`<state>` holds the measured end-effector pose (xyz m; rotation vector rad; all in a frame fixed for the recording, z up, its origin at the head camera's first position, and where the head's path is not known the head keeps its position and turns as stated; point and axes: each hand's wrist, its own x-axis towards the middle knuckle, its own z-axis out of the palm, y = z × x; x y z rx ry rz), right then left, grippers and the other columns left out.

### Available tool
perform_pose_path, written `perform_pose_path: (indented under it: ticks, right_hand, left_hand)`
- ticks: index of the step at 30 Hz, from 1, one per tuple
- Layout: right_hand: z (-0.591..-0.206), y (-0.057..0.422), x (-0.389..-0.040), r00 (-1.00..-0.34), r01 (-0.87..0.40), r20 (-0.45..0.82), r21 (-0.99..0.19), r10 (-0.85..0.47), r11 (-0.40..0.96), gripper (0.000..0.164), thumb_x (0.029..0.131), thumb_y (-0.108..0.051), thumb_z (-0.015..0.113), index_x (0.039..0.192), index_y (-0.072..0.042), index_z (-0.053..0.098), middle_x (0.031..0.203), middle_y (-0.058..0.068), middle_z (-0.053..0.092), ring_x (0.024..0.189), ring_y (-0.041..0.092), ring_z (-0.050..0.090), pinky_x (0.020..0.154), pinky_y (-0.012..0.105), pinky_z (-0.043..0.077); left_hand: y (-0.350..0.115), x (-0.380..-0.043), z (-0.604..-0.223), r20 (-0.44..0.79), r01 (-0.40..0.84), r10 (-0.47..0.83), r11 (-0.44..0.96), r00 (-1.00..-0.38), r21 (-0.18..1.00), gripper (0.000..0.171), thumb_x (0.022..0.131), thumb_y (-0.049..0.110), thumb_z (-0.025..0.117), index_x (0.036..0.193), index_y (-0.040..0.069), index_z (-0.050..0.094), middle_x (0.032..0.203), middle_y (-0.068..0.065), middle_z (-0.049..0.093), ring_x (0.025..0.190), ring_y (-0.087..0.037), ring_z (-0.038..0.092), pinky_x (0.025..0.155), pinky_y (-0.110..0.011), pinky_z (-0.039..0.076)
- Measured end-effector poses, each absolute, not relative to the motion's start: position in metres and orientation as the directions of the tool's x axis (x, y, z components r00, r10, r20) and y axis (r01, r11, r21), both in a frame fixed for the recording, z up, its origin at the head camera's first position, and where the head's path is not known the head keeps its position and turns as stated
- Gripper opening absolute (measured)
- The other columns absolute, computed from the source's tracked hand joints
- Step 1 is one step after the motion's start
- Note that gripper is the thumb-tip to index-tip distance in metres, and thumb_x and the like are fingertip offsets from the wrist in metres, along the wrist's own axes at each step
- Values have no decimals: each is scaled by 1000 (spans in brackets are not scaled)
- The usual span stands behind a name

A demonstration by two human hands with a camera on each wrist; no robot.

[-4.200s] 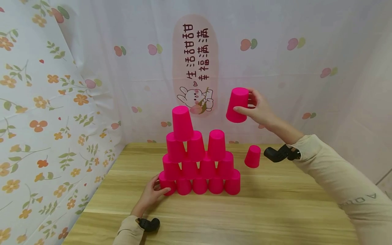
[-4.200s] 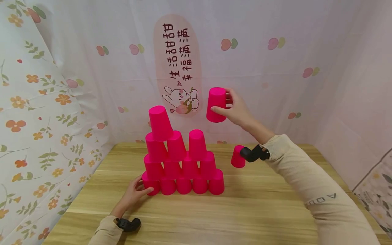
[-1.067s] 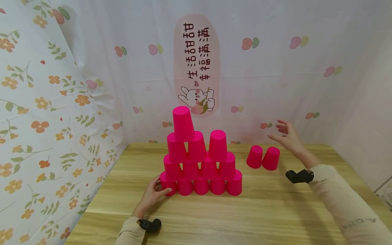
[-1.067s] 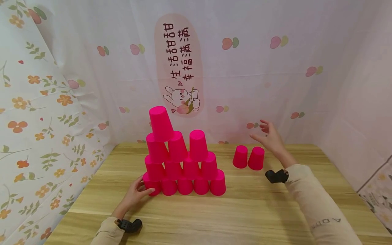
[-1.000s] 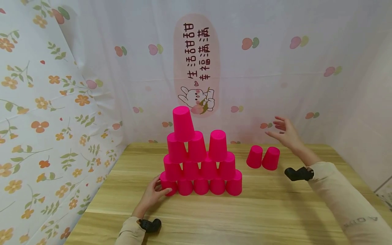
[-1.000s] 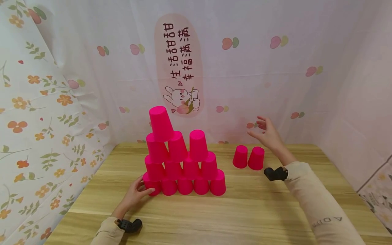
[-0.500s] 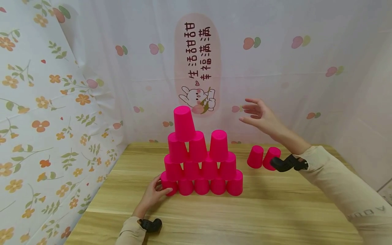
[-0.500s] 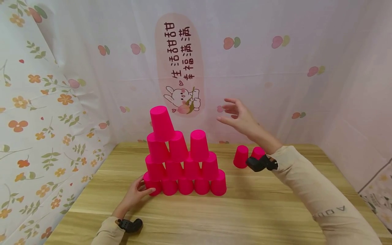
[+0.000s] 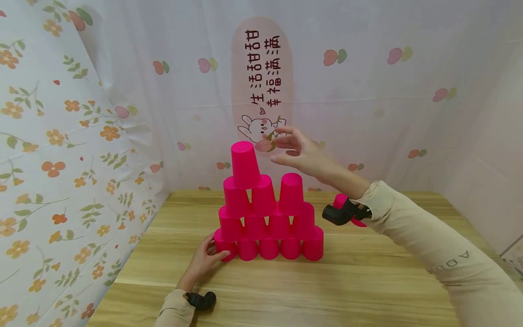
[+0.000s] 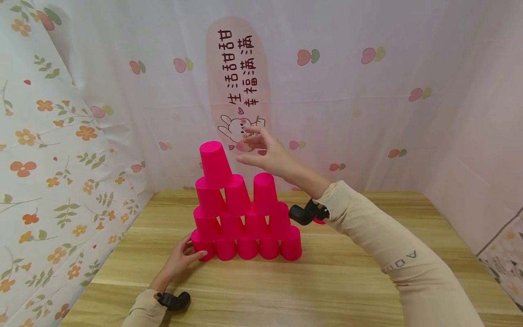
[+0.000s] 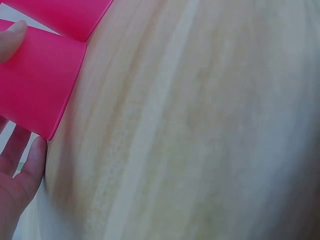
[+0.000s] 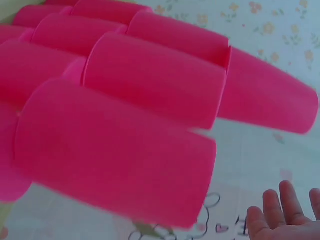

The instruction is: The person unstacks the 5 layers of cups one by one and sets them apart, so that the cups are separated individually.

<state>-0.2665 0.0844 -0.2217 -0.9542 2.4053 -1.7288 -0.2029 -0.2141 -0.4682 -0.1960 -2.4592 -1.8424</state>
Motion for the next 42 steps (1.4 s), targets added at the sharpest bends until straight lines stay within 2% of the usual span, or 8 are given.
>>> perform_pose_path:
  ticks: [6, 11, 18, 25, 33, 42]
  right_hand:
    - [-226, 57, -266, -806, -453, 318, -874, -500, 175, 65, 80, -15, 65, 134, -14, 29, 127, 8, 44, 117, 20, 40, 100, 39, 31]
    - [-229, 39, -266, -832, -410, 272, -889, -483, 206, 68, 78, -18, 67, 134, -17, 29, 127, 5, 43, 115, 19, 42, 95, 33, 37]
    - [-235, 25, -265, -851, -381, 247, -898, -463, 221, 66, 77, -16, 69, 132, -14, 33, 117, 5, 49, 108, 19, 46, 89, 35, 43]
    - [-239, 21, -263, -854, -403, 275, -886, -441, 227, 58, 76, -12, 69, 124, -8, 38, 112, 8, 50, 103, 21, 48, 87, 35, 45]
    - [-236, 24, -261, -848, -422, 293, -878, -441, 228, 56, 76, -11, 69, 124, -7, 39, 110, 9, 51, 102, 21, 48, 86, 34, 45]
    - [-219, 40, -265, -864, -436, 318, -860, -390, 264, 61, 76, -11, 68, 127, -7, 35, 115, 10, 48, 103, 24, 48, 87, 35, 44]
  left_hand:
    - [-218, -210, -482, 132, 142, 53, 294, -990, 945, 58, 74, 2, 69, 126, -1, 44, 118, -18, 50, 106, -33, 48, 91, -43, 40]
    - [-218, -210, -483, 136, 145, 52, 297, -989, 944, 59, 74, 3, 70, 127, -1, 44, 118, -18, 50, 105, -33, 49, 91, -42, 41]
    - [-218, -210, -484, 131, 141, 54, 299, -990, 944, 59, 74, 3, 70, 126, -1, 44, 118, -18, 50, 106, -34, 48, 91, -43, 40]
    - [-218, -209, -481, 132, 145, 64, 287, -989, 947, 59, 74, 1, 69, 127, -2, 43, 118, -19, 49, 106, -34, 48, 91, -43, 40]
    - [-210, -197, -458, 124, 138, 68, 267, -990, 954, 58, 73, -6, 67, 125, -7, 43, 117, -22, 48, 106, -39, 46, 92, -48, 38]
    - [-209, -195, -455, 136, 149, 65, 288, -989, 946, 55, 74, -3, 67, 125, -6, 44, 116, -21, 49, 104, -38, 47, 91, -48, 39]
